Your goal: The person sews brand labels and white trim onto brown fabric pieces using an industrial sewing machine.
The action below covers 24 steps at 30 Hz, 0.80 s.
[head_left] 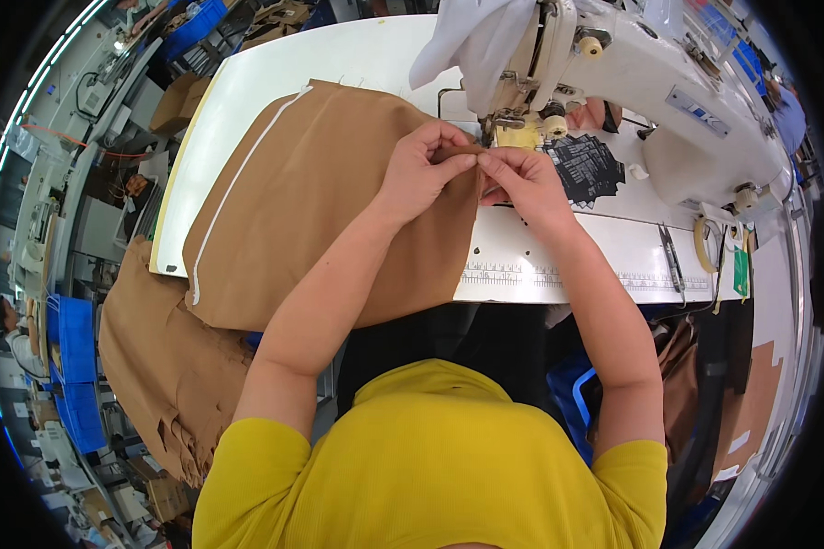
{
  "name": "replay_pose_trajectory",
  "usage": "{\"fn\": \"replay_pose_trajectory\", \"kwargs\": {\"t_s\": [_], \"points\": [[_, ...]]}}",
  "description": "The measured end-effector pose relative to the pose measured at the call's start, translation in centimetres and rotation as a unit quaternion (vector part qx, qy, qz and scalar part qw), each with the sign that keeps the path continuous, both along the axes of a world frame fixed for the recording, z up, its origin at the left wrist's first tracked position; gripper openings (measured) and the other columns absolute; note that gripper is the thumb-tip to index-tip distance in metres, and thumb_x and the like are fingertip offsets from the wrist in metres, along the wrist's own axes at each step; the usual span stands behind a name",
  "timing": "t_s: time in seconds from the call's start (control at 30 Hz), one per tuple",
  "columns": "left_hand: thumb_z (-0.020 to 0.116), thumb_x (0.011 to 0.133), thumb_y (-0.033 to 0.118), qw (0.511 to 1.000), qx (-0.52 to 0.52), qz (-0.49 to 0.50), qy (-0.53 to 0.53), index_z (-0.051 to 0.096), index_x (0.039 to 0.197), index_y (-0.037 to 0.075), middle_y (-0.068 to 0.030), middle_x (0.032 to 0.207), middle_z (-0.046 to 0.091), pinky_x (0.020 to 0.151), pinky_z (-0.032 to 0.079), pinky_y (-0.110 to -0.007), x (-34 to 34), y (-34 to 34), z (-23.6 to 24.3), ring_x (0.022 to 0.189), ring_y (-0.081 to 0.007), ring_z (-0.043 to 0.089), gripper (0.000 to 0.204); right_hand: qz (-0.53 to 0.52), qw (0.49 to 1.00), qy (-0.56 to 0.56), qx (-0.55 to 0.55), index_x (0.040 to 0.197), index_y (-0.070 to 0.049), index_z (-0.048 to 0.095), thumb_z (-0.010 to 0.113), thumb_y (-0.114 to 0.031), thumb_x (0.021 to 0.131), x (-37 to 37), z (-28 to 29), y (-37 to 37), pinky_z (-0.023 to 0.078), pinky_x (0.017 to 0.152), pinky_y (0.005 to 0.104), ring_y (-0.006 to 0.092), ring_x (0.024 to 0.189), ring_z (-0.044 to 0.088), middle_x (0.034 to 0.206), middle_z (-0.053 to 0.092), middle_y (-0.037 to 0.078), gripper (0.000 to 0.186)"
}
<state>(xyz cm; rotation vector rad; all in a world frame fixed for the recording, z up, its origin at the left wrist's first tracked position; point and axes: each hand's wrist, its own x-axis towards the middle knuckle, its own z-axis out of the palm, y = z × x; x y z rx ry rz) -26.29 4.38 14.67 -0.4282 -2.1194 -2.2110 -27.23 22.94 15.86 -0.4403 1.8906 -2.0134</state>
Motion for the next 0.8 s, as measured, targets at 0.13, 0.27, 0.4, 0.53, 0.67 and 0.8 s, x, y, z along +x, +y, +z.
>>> {"fn": "replay_pose_trajectory", "kwargs": {"t_s": [0.13, 0.27, 0.4, 0.53, 0.67, 0.8], "points": [[0.071, 0.085, 0.006, 0.999, -0.017, 0.034, -0.001, 0.062, 0.096, 0.007, 0.0005, 0.093, 0.062, 0.076, 0.045, -0.023, 0.1, 0.3, 0.1, 0.084, -0.0071, 0.057, 0.014, -0.006, 0.998, -0.033, -0.046, 0.105, 0.004, 0.066, 0.057, -0.016, 0.097, 0.0, 0.0, 0.3, 0.055, 0.066, 0.0231, 0.0118, 0.076, 0.066, 0.086, 0.068, 0.006, 0.024], [0.071, 0.085, 0.007, 0.995, -0.058, 0.080, 0.026, 0.067, 0.090, 0.007, -0.0005, 0.101, 0.058, 0.079, 0.045, -0.024, -0.1, 0.3, 0.4, 0.088, -0.0083, 0.056, 0.006, -0.012, 0.998, -0.036, -0.045, 0.105, 0.004, 0.066, 0.057, -0.013, 0.096, 0.1, 0.0, 0.2, 0.055, 0.066, 0.0230, 0.0120, 0.075, 0.067, 0.086, 0.069, 0.006, 0.022], [0.070, 0.085, 0.007, 0.994, -0.040, 0.078, 0.059, 0.067, 0.088, 0.006, -0.0007, 0.103, 0.056, 0.081, 0.045, -0.024, 0.2, 0.3, 1.5, 0.091, -0.0086, 0.055, 0.004, -0.008, 1.000, 0.002, -0.012, 0.106, 0.006, 0.066, 0.059, -0.011, 0.094, 0.2, -0.2, 0.4, 0.055, 0.066, 0.0232, 0.0120, 0.072, 0.067, 0.083, 0.069, 0.007, 0.021], [0.068, 0.087, 0.006, 0.996, -0.074, 0.008, 0.049, 0.065, 0.090, 0.005, 0.0006, 0.098, 0.057, 0.082, 0.045, -0.025, -0.1, -0.6, 2.9, 0.093, -0.0078, 0.055, 0.005, -0.056, 0.998, -0.019, -0.035, 0.104, 0.006, 0.066, 0.060, -0.010, 0.093, 0.4, 0.1, 0.4, 0.056, 0.065, 0.0229, 0.0117, 0.071, 0.067, 0.082, 0.069, 0.008, 0.020], [0.067, 0.088, 0.006, 0.989, -0.121, -0.086, -0.025, 0.062, 0.093, 0.004, 0.0030, 0.091, 0.059, 0.079, 0.045, -0.022, -1.0, -0.3, 4.0, 0.087, -0.0058, 0.055, 0.007, -0.094, 0.994, -0.021, -0.042, 0.103, 0.006, 0.066, 0.061, -0.010, 0.093, 0.6, 0.5, 0.5, 0.056, 0.065, 0.0223, 0.0118, 0.071, 0.067, 0.082, 0.069, 0.008, 0.020], [0.068, 0.088, 0.006, 0.985, -0.128, -0.116, -0.009, 0.062, 0.093, 0.003, 0.0037, 0.089, 0.059, 0.077, 0.044, -0.021, -2.5, -0.4, 3.0, 0.083, -0.0049, 0.054, 0.009, -0.090, 0.995, -0.012, -0.043, 0.104, 0.007, 0.066, 0.063, -0.009, 0.092, 0.9, 0.8, 0.6, 0.056, 0.066, 0.0225, 0.0118, 0.072, 0.067, 0.083, 0.069, 0.009, 0.021]]}}
